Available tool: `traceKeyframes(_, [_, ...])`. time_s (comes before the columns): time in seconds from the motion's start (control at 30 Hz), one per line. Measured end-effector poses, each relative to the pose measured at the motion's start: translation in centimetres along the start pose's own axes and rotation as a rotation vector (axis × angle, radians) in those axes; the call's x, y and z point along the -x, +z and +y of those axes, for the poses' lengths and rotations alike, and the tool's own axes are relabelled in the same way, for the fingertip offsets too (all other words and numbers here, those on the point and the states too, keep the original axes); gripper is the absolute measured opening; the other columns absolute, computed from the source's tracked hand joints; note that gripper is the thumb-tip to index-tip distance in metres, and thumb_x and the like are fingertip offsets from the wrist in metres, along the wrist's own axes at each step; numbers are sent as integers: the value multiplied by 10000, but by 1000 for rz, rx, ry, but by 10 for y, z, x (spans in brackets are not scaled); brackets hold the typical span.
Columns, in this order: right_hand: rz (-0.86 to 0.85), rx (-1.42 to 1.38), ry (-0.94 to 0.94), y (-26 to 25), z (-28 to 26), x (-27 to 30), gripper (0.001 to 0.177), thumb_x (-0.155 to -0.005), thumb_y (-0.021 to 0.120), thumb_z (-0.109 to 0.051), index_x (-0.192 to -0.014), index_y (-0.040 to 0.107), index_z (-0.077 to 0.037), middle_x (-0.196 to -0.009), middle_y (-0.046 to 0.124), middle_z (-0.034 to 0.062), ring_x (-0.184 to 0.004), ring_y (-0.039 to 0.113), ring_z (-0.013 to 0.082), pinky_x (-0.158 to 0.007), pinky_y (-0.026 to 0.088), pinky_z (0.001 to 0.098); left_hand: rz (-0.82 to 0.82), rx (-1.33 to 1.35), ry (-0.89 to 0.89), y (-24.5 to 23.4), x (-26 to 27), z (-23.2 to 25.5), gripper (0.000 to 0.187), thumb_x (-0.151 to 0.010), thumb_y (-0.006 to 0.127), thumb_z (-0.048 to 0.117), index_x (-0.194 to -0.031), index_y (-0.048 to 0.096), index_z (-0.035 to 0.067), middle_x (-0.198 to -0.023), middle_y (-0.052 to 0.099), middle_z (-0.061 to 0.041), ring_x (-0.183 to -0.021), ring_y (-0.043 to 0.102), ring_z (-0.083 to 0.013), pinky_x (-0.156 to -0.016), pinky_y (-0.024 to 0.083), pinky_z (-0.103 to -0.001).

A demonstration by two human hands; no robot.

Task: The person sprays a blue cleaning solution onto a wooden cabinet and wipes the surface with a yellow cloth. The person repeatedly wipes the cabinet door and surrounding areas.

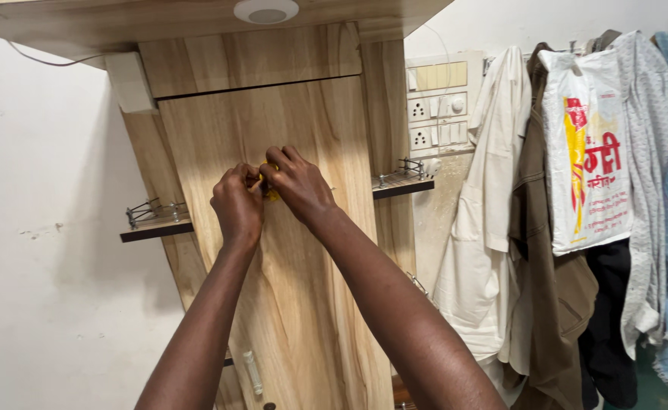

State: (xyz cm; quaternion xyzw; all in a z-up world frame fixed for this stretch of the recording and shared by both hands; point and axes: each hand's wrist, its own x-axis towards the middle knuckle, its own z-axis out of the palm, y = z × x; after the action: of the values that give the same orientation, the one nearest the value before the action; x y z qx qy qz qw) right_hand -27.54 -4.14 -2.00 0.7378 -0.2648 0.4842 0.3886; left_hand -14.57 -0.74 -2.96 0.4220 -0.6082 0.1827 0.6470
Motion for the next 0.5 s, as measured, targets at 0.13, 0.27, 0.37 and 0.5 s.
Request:
traceKeyframes(0.13, [45,28,9,-12,19,11,262,-731,771,-20,-973,696,-88,-1133,634,31,-1092,635,234,-794,610,350,-29,-10,-3,16,2,17,157,-842,790,-20,-978,721,19,-1005,736,-136,-886,754,-285,-771,614,-411])
traceKeyframes(0.27, [60,33,22,-25,38,17,279,-764,737,-22,-1033,700,-87,-1131,650,50,-1088,639,258,-802,600,377,-25,-26,82,29,4,35,197,-826,782,-45,-1006,721,7,-1018,721,-155,-904,743,-310,-769,611,-427])
traceKeyframes(0.37, [81,16,46,-37,55,28,260,-807,715,-30,-1061,705,-86,-1123,654,61,-1088,639,275,-818,589,390,-56,-3,110,41,4,49,188,-825,789,-40,-995,720,0,-1006,717,-164,-896,736,-327,-756,602,-440])
traceKeyframes(0.5, [110,80,58,-52,75,45,255,-797,680,-8,-1045,700,-61,-1135,659,85,-1090,639,278,-872,582,388,-75,53,150,63,9,69,206,-822,797,-29,-1012,720,-7,-1023,712,-171,-915,731,-340,-755,594,-450])
